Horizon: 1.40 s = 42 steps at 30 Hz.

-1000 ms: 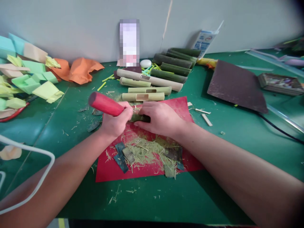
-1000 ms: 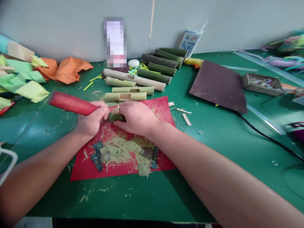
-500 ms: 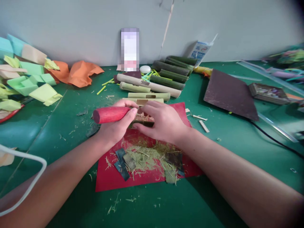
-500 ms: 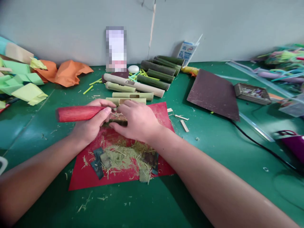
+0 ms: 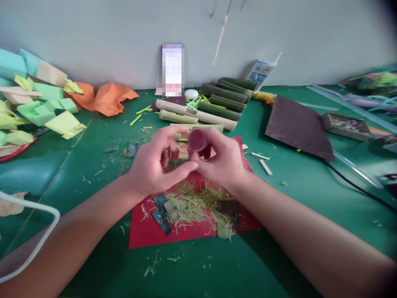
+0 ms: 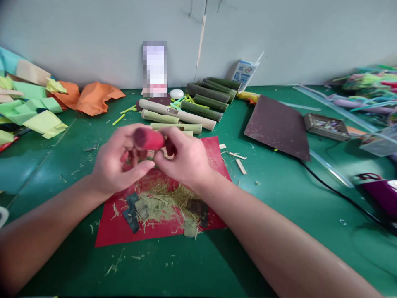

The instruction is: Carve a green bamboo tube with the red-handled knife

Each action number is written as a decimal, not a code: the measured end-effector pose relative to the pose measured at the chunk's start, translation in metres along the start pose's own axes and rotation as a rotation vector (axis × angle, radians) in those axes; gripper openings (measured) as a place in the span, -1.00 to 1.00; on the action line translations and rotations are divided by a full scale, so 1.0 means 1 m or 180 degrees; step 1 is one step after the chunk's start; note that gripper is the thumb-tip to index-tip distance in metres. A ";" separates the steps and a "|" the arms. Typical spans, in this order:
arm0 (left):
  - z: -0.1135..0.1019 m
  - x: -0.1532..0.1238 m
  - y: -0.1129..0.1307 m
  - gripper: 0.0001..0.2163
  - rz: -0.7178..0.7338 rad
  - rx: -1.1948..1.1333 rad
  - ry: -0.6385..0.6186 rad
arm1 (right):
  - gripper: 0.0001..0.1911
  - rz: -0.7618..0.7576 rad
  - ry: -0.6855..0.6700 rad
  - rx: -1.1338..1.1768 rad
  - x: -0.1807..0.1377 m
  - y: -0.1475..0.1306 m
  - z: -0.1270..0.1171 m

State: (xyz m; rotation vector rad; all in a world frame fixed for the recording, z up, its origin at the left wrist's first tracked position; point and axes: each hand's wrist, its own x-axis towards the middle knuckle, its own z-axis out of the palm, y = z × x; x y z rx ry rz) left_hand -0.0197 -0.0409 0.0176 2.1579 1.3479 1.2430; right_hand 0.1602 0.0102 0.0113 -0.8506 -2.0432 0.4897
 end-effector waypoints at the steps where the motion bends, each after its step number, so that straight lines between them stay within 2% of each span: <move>1: -0.004 0.002 -0.003 -0.52 0.0195 0.0244 0.0094 | -0.80 0.0167 0.0172 0.0095 0.002 0.001 -0.001; 2: -0.008 0.004 -0.005 -0.60 0.0269 0.0654 0.0000 | -0.82 0.0296 0.0330 0.0170 0.003 0.002 -0.001; 5: -0.016 0.013 -0.012 -0.69 0.0406 0.1636 -0.0812 | -0.87 0.0482 0.0518 0.0242 0.008 0.000 -0.004; 8: -0.018 0.018 -0.015 -0.75 0.0210 0.2085 -0.1443 | -0.80 0.0725 0.0441 0.0516 0.009 -0.007 -0.005; 10: -0.015 0.018 -0.016 -0.81 0.0125 0.2162 -0.1572 | -0.72 0.0977 0.0355 0.0897 0.009 -0.011 -0.004; 13: -0.009 0.015 -0.017 -0.81 0.0088 0.1958 -0.1379 | -0.72 0.1245 0.0318 0.1206 0.008 -0.014 -0.002; 17: -0.001 0.010 -0.023 -0.82 -0.0121 0.1519 -0.1113 | -0.83 0.1233 0.0357 0.1298 0.008 -0.008 0.000; 22: 0.003 0.008 -0.032 -0.77 -0.0405 0.0965 -0.0920 | -0.79 0.1327 0.0183 0.1562 0.007 0.002 0.001; 30: 0.001 0.008 -0.039 -0.75 -0.0274 0.0850 -0.0996 | -0.84 0.1398 0.0252 0.1595 0.006 -0.001 0.006; 38: 0.002 0.009 -0.038 -0.72 -0.0115 0.0993 -0.0993 | -0.80 0.1227 0.0043 0.1181 0.009 -0.004 0.010; 42: 0.002 0.009 -0.039 -0.71 -0.0048 0.0985 -0.0962 | -0.86 0.1028 -0.0101 0.1101 0.013 -0.001 0.014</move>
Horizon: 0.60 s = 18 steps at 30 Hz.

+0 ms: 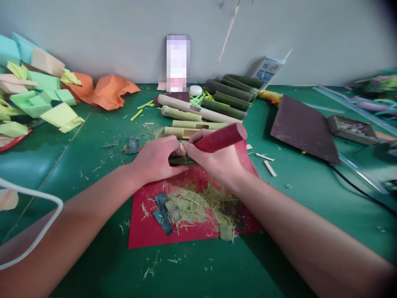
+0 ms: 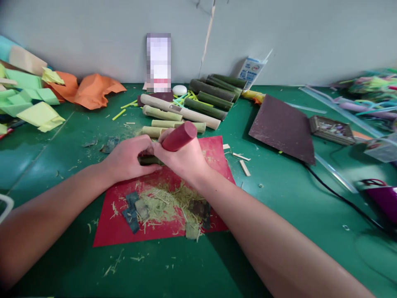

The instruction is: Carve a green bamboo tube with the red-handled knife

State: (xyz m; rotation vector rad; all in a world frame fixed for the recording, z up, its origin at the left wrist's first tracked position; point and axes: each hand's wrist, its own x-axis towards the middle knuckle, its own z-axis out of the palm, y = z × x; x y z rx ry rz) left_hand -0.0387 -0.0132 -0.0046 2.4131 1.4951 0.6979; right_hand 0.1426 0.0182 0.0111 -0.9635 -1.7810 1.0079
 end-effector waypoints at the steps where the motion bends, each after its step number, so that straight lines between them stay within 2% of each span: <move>1: 0.000 0.000 0.000 -0.70 -0.0001 -0.0005 0.0015 | -0.87 -0.0029 0.0007 0.0030 0.001 0.001 0.001; 7: 0.003 0.000 -0.003 -0.70 0.0029 -0.0102 0.0088 | -0.82 -0.0024 -0.0011 0.0138 0.007 0.008 0.002; 14: 0.006 -0.001 -0.006 -0.72 0.0232 -0.0103 0.0183 | -0.90 0.0050 -0.0380 0.0097 0.014 0.002 0.002; 18: 0.005 -0.001 -0.007 -0.71 0.0159 -0.0038 0.0130 | -0.90 0.0090 -0.0160 0.0169 0.014 0.004 0.005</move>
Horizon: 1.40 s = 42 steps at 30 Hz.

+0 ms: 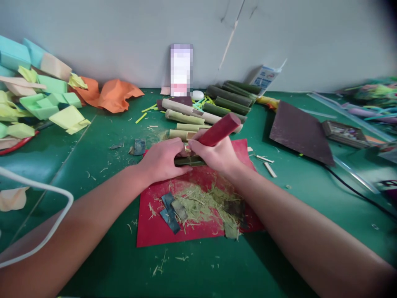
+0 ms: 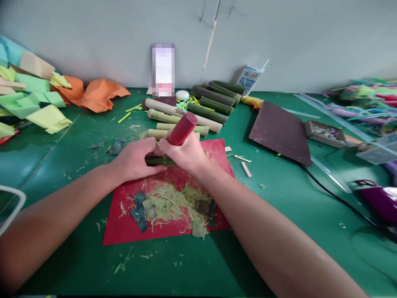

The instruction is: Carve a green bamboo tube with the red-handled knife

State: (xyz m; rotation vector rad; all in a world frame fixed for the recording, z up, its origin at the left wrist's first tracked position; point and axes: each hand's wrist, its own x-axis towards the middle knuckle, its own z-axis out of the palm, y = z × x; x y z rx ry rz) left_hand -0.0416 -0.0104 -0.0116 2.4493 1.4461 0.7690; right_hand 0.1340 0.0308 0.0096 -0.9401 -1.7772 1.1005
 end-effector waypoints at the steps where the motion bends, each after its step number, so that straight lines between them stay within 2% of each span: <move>1: 0.000 0.000 0.000 -0.71 0.0001 0.0023 -0.0003 | -0.89 0.0001 0.0042 0.0004 0.000 0.001 0.000; 11: 0.000 -0.001 0.002 -0.77 -0.0072 0.0161 0.0079 | -0.84 -0.0143 -0.0009 -0.0170 0.002 0.005 0.005; 14: 0.000 -0.001 0.000 -0.78 -0.0047 0.0194 -0.0004 | -0.84 -0.0091 -0.0043 -0.0231 0.003 0.005 0.008; 20: 0.003 0.002 -0.002 -0.66 0.0093 0.0367 -0.0205 | -0.77 0.0003 -0.0244 -0.0368 0.005 0.007 0.011; 24: 0.006 0.002 -0.001 -0.66 -0.0118 0.0137 -0.0073 | -0.66 0.0050 -0.0109 -0.0487 0.004 0.007 0.015; 35: 0.005 0.006 -0.001 -0.80 -0.0368 -0.0881 -0.0128 | -0.69 -0.0032 -0.0006 -0.0375 -0.001 0.008 0.017; 38: 0.004 0.007 -0.003 -0.80 -0.0317 -0.0816 -0.0159 | -0.70 0.0068 -0.0005 -0.0170 0.000 0.004 0.015; 42: 0.003 0.005 -0.004 -0.75 -0.0275 -0.0359 -0.0223 | -0.76 0.0170 0.0175 -0.0073 0.003 0.001 0.013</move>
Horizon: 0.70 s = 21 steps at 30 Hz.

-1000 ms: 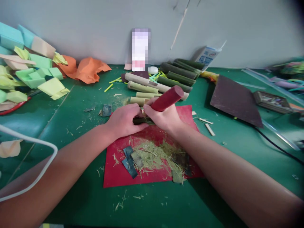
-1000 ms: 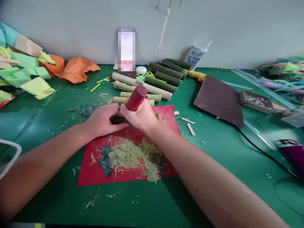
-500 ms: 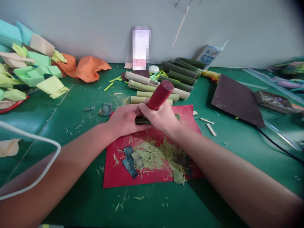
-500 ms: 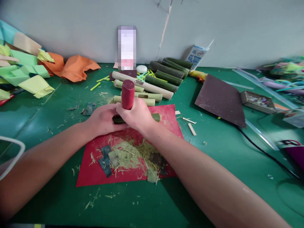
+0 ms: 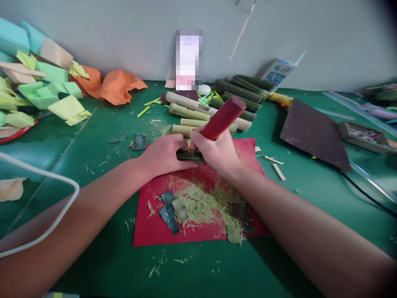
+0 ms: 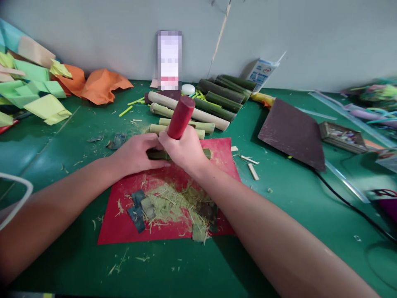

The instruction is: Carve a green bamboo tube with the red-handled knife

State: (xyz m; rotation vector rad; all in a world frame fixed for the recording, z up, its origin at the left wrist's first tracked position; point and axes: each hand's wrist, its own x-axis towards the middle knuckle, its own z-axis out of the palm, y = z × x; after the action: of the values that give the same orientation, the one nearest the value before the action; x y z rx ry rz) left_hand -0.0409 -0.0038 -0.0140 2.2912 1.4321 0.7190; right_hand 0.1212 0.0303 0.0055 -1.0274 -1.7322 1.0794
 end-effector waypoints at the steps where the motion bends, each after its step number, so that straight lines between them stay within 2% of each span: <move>1: 0.000 -0.001 0.000 -0.75 0.0046 0.0134 -0.0006 | -0.78 0.0007 -0.0002 0.0000 0.001 0.000 0.000; 7: -0.001 -0.006 0.003 -0.73 0.0182 0.0665 -0.0028 | -0.78 0.0001 -0.0117 -0.0113 0.001 0.002 -0.001; 12: -0.006 -0.006 0.002 -0.72 0.0469 0.0942 -0.0030 | -0.76 0.0034 -0.0134 -0.0158 0.001 0.000 -0.001; 15: -0.008 -0.007 0.000 -0.72 0.0598 0.0962 -0.0065 | -0.78 0.0072 -0.0087 -0.0119 0.002 0.000 0.000; 21: -0.006 -0.006 -0.003 -0.73 0.0533 0.0798 -0.0052 | -0.79 -0.0006 -0.0086 -0.0132 0.003 0.001 0.000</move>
State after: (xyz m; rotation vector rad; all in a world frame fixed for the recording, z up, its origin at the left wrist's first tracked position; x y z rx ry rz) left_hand -0.0492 -0.0079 -0.0122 2.6269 1.4043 0.5937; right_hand 0.1206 0.0331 0.0050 -1.0410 -1.7833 1.0646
